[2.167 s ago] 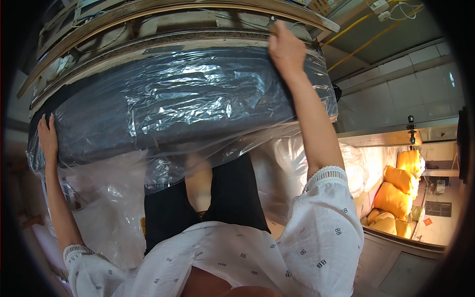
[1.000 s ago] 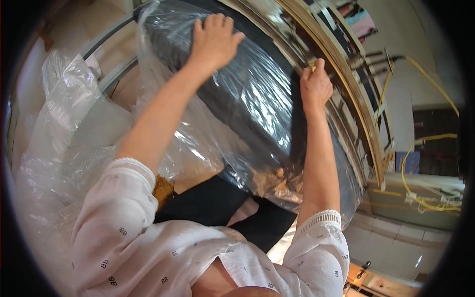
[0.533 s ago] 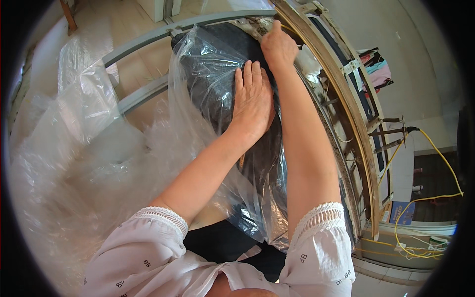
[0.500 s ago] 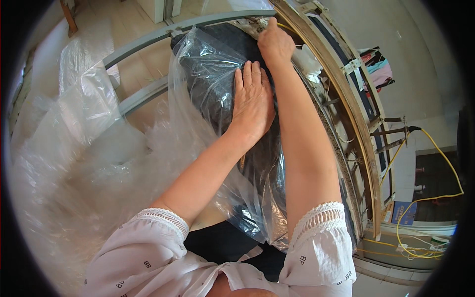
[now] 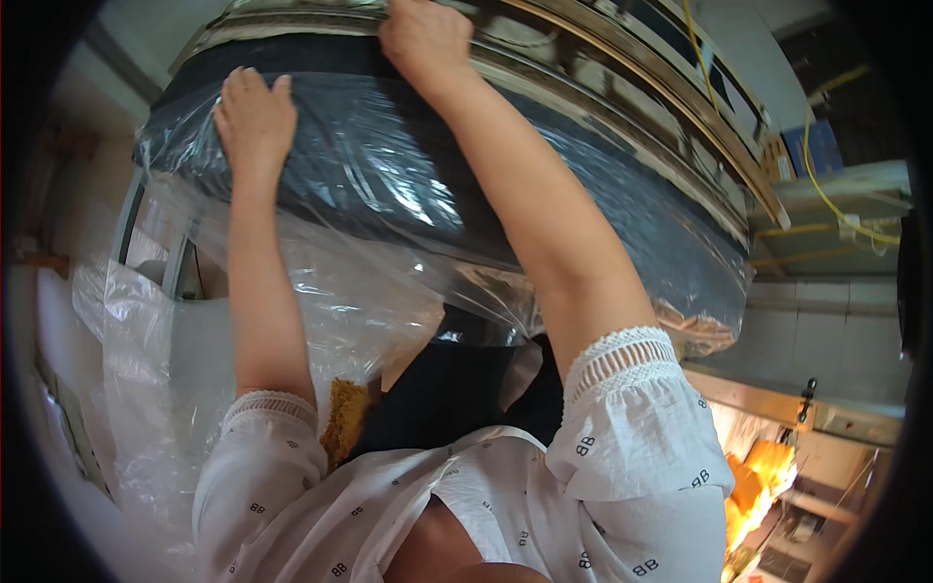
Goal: The recorder is wrapping large grey foam products with plastic sheets in a manufacturing environment.
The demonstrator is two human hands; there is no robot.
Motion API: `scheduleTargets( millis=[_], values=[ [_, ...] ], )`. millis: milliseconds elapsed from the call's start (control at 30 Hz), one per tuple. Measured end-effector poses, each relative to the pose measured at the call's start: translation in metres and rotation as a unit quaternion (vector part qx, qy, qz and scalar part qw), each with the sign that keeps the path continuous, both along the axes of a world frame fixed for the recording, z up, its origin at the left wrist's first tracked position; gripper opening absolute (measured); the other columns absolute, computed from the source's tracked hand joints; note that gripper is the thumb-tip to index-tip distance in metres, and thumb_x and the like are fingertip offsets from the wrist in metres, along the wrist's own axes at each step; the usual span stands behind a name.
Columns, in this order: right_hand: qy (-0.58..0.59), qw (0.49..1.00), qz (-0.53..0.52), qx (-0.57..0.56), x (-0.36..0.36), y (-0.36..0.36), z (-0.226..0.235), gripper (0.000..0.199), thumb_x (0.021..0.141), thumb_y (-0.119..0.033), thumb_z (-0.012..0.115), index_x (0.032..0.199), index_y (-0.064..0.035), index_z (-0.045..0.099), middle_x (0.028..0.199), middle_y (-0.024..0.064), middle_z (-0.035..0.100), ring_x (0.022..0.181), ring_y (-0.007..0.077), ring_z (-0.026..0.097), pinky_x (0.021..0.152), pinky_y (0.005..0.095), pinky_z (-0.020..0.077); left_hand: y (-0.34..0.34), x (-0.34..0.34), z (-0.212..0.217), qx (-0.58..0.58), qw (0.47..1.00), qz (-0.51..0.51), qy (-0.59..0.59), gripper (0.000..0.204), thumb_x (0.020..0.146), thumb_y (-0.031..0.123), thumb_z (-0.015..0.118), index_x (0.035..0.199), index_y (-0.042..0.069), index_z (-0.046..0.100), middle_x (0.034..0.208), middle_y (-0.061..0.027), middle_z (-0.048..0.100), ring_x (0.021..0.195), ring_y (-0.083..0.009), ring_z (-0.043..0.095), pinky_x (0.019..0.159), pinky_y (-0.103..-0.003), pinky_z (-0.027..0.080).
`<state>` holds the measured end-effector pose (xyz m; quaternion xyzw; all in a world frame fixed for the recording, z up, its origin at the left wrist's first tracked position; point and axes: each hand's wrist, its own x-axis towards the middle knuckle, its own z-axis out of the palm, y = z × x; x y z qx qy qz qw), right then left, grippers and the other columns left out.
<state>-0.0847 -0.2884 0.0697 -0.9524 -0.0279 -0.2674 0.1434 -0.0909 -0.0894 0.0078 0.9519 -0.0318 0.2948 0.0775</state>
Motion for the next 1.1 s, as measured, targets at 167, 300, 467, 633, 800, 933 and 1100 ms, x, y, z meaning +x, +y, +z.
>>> scheduleTargets(
  millis=[167, 300, 467, 633, 800, 933, 1100],
  values=[
    [-0.04, 0.99, -0.119, -0.06, -0.093, -0.13, -0.021, 0.017, 0.077, -0.02, 0.054, 0.091, -0.0126, 0.049, 0.072, 0.0128, 0.062, 0.066, 0.0354, 0.06, 0.056, 0.0465, 0.0453, 0.014, 0.015, -0.014, 0.031, 0.999, 0.005, 0.02, 0.053, 0.09, 0.039, 0.041, 0.12, -0.003, 0.047, 0.13, -0.0204, 0.043, 0.123, -0.0324, 0.038, 0.1, -0.045, 0.031],
    [-0.036, 0.978, -0.201, -0.049, -0.177, -0.231, -0.021, 0.017, 0.078, -0.021, 0.052, 0.093, -0.0122, 0.05, 0.077, 0.0134, 0.063, 0.07, 0.0354, 0.061, 0.06, 0.0472, 0.0457, 0.023, 0.021, -0.01, 0.068, 0.996, 0.006, 0.049, 0.055, 0.091, 0.041, 0.038, 0.121, -0.004, 0.047, 0.127, -0.022, 0.046, 0.118, -0.0349, 0.043, 0.098, -0.041, 0.034],
    [-0.039, 0.945, -0.319, -0.062, -0.265, -0.364, -0.018, 0.014, 0.079, -0.02, 0.047, 0.089, -0.0115, 0.052, 0.078, 0.0152, 0.063, 0.072, 0.0364, 0.061, 0.061, 0.0476, 0.0462, 0.04, 0.042, -0.022, 0.053, 0.996, -0.025, 0.074, 0.057, 0.093, 0.04, 0.034, 0.124, -0.007, 0.043, 0.13, -0.0241, 0.042, 0.121, -0.0365, 0.039, 0.1, -0.04, 0.031],
    [-0.005, 0.899, -0.436, -0.031, -0.336, -0.455, -0.023, 0.024, 0.082, -0.023, 0.045, 0.104, -0.0149, 0.051, 0.085, 0.0178, 0.063, 0.08, 0.0381, 0.06, 0.067, 0.0486, 0.045, 0.072, 0.065, -0.033, 0.059, 0.994, -0.029, 0.093, 0.061, 0.093, 0.041, 0.032, 0.128, -0.009, 0.038, 0.134, -0.0259, 0.036, 0.127, -0.0363, 0.032, 0.105, -0.038, 0.025],
    [-0.027, 0.901, -0.431, -0.045, -0.353, -0.469, -0.027, 0.022, 0.082, -0.023, 0.046, 0.102, -0.0165, 0.051, 0.085, 0.0185, 0.063, 0.08, 0.038, 0.059, 0.067, 0.0476, 0.045, 0.073, 0.068, -0.034, 0.068, 0.992, -0.023, 0.106, 0.062, 0.094, 0.042, 0.031, 0.129, -0.009, 0.036, 0.135, -0.0251, 0.035, 0.127, -0.036, 0.031, 0.106, -0.038, 0.024],
    [-0.012, 0.902, -0.423, -0.086, -0.346, -0.462, -0.02, 0.02, 0.084, -0.026, 0.045, 0.1, -0.0143, 0.05, 0.085, 0.0171, 0.062, 0.078, 0.0391, 0.059, 0.066, 0.049, 0.0443, 0.065, 0.056, -0.022, 0.058, 0.991, -0.043, 0.11, 0.059, 0.093, 0.04, 0.033, 0.126, -0.008, 0.039, 0.132, -0.0252, 0.039, 0.125, -0.0366, 0.035, 0.105, -0.039, 0.026],
    [-0.005, 0.947, -0.316, -0.052, -0.318, -0.411, -0.016, 0.021, 0.085, -0.026, 0.047, 0.103, -0.0157, 0.051, 0.085, 0.0169, 0.063, 0.077, 0.0385, 0.059, 0.064, 0.048, 0.0443, 0.018, 0.029, -0.003, 0.049, 0.995, -0.02, 0.089, 0.057, 0.092, 0.042, 0.036, 0.122, -0.006, 0.044, 0.128, -0.0242, 0.043, 0.121, -0.0361, 0.039, 0.1, -0.04, 0.031]
  ],
)
